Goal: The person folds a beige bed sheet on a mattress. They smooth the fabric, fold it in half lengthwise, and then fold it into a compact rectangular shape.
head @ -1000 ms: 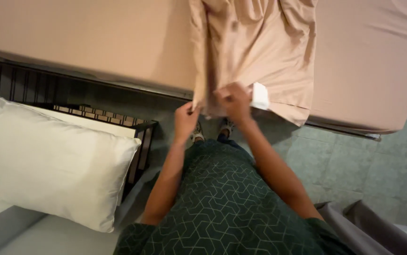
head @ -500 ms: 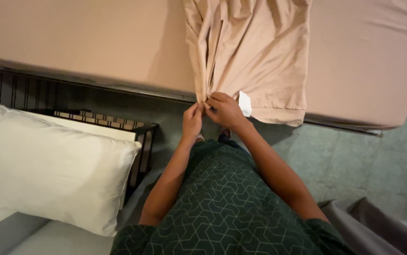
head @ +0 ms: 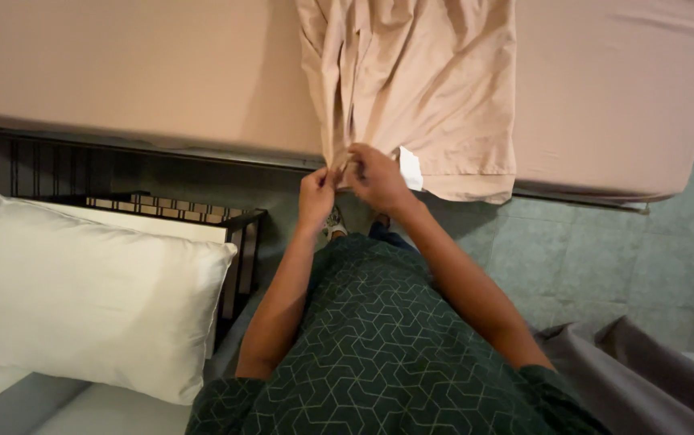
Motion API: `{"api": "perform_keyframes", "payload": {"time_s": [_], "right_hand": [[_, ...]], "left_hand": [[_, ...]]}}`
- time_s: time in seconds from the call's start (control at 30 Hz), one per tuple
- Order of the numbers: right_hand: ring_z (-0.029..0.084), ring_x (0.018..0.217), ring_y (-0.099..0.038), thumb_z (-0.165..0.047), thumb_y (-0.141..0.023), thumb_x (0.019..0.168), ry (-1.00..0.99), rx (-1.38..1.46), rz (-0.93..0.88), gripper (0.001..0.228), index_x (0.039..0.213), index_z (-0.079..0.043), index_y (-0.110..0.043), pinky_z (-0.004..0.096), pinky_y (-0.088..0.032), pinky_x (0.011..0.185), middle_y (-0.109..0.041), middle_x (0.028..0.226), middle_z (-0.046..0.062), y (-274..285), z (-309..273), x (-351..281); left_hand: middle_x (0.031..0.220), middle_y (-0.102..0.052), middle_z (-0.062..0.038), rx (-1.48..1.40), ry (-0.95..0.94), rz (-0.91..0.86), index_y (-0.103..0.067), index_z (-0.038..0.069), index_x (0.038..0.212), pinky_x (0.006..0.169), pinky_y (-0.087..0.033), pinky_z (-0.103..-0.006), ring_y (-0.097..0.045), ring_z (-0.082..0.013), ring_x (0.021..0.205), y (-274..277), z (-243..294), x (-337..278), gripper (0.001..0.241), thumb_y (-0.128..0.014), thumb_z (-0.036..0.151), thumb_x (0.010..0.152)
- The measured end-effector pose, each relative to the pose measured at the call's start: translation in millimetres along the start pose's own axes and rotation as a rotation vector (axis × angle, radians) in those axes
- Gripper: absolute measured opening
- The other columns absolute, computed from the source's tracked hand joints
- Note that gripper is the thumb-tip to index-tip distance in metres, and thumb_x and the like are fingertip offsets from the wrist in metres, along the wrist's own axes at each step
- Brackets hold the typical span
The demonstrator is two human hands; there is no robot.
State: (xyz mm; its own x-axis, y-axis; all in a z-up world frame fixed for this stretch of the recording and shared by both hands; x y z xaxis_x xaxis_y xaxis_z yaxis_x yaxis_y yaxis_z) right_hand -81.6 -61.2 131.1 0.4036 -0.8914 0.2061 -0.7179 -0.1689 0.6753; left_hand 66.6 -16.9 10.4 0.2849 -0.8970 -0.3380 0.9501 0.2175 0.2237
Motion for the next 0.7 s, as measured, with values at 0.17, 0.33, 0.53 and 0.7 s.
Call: {"api": "perform_keyframes", "payload": {"time_s": [0.17, 0.33, 0.53, 0.7], "right_hand": [[0.036, 0.094, -0.069, -0.011, -0.08, 0.077, 0.268, -0.073, 0.06, 0.052, 0.125, -0.007, -0.061, 0.047, -0.055, 0.086, -0.071, 0.095, 0.014, -28, -14, -8], [0.043, 0.109, -0.067, -0.003, -0.073, 0.086, 0.269, 0.119, 0.144, 0.041, 0.126, 0.0, -0.066, 0.051, -0.053, 0.096, -0.071, 0.114, 0.021, -8, -16, -42], [0.028, 0.074, -0.071, 0.0, -0.067, 0.079, -0.027, 0.067, 0.219, 0.02, 0.084, -0.018, -0.076, 0.037, -0.058, 0.073, -0.073, 0.079, 0.002, 11, 84, -101], [0.047, 0.074, -0.07, -0.015, -0.062, 0.09, -0.349, -0.33, 0.003, 0.017, 0.091, -0.001, -0.071, 0.055, -0.054, 0.066, -0.068, 0.072, 0.023, 2, 207, -119]], "left_hand": [[0.075, -0.064, -0.004, -0.37, 0.192, 0.001, -0.069, 0.006, 0.083, 0.065, -0.048, -0.0285, -0.058, -0.0163, 0.07, -4, -13, 4, 0.027, -0.067, 0.03, 0.094], [0.074, -0.069, -0.003, -0.143, 0.067, -0.04, -0.075, 0.008, 0.087, 0.063, -0.048, -0.0292, -0.062, -0.0144, 0.07, 0, -23, 33, 0.031, -0.081, 0.039, 0.09], [0.065, -0.062, -0.002, 0.114, -0.069, -0.047, -0.072, 0.012, 0.081, 0.06, -0.046, -0.0334, -0.058, -0.014, 0.062, 8, 79, 31, 0.034, -0.074, 0.043, 0.093], [0.071, -0.056, 0.006, -0.079, -0.101, -0.049, -0.072, 0.012, 0.086, 0.061, -0.04, -0.0242, -0.051, -0.0081, 0.066, 6, 145, 22, 0.021, -0.077, 0.031, 0.093]]}}
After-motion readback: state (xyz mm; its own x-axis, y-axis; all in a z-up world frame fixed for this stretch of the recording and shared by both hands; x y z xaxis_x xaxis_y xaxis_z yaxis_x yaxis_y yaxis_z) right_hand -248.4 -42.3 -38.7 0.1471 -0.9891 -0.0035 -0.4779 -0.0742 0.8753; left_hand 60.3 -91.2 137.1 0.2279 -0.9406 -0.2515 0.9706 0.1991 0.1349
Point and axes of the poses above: each hand's wrist, its own x-axis towards the middle knuckle, its own y-axis out of the back of the hand, z = x × y, the point moved 9 cm from there along x, towards the middle knuckle
